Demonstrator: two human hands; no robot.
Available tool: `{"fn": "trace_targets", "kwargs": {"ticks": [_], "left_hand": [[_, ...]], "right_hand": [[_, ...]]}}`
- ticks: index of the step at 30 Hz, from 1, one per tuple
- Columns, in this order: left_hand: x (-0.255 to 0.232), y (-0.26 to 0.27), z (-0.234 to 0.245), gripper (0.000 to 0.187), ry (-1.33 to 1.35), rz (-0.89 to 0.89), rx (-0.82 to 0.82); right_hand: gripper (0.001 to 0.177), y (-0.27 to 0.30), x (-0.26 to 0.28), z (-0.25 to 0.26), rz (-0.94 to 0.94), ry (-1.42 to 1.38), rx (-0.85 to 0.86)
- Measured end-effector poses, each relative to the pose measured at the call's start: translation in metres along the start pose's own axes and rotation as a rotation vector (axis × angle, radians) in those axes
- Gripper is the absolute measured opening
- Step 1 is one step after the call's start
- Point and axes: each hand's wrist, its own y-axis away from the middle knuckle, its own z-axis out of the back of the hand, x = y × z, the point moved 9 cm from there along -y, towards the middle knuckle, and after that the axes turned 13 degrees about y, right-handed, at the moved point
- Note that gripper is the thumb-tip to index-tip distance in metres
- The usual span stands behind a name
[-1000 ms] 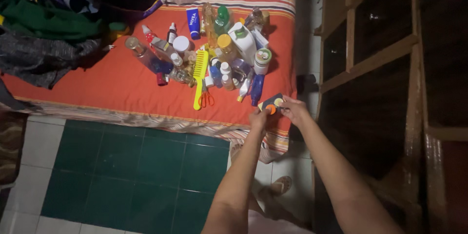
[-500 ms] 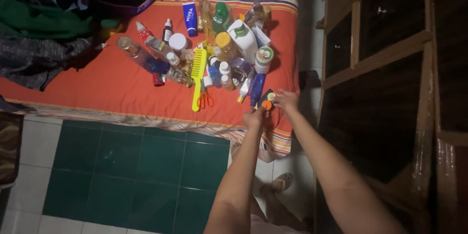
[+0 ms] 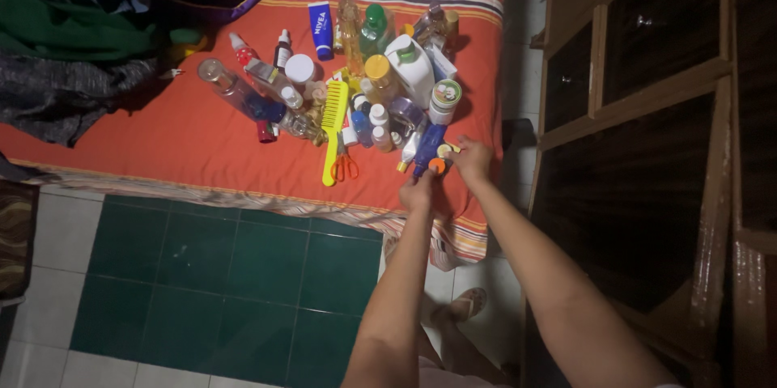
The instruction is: The person repeatedly picks up various personal care bottles, tubes, and containers from a wooden dresser and places them onto a nearby bed. The person handles items one at a time, moving them between the two surfaces without using any tools.
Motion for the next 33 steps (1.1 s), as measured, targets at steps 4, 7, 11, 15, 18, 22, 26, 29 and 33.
{"fn": "trace_targets", "kwargs": {"ticks": [4,7,11,15,18,22,26,29,33], "left_hand": [[-0.006,0.009,0.0,0.035,0.024,-0.027,-0.054],[-0.012,0.016,-0.006,0.033,0.103,-0.104,-0.055],[-0.014,0.023,-0.011,0.023,0.238,-0.186,0.024],[-0.016,0.031,-0.016,0.035,0.235,-0.156,0.045],[-0.037,0.044,-0.016,0.053,0.142,-0.325,0.076],[-0.065,0.066,-0.032,0.064,0.178,-0.466,0.134],[-0.113,0.107,-0.063,0.051,-0.141,-0.733,0.115],[-0.163,0.153,-0.1,0.067,-0.246,-0.887,0.117],[-0.204,0.228,-0.153,0.045,0.036,-0.736,0.457]], "right_hand": [[0.046,0.007,0.005,0.001,-0.103,-0.231,0.053],[0.035,0.018,0.008,0.014,-0.123,-0.142,0.056],[0.027,0.035,0.001,0.018,-0.328,-0.192,0.092],[0.034,0.038,0.006,0.027,-0.341,-0.455,0.068],[0.031,0.039,0.001,0.04,-0.372,-0.535,0.09],[0.033,0.029,0.005,0.074,-0.307,-0.524,0.05],[0.033,0.013,0.029,0.115,-0.247,-0.615,0.028],[0.031,0.008,0.058,0.164,-0.185,-0.617,-0.008],[0.032,0.018,0.117,0.255,-0.061,-0.628,-0.053]]}}
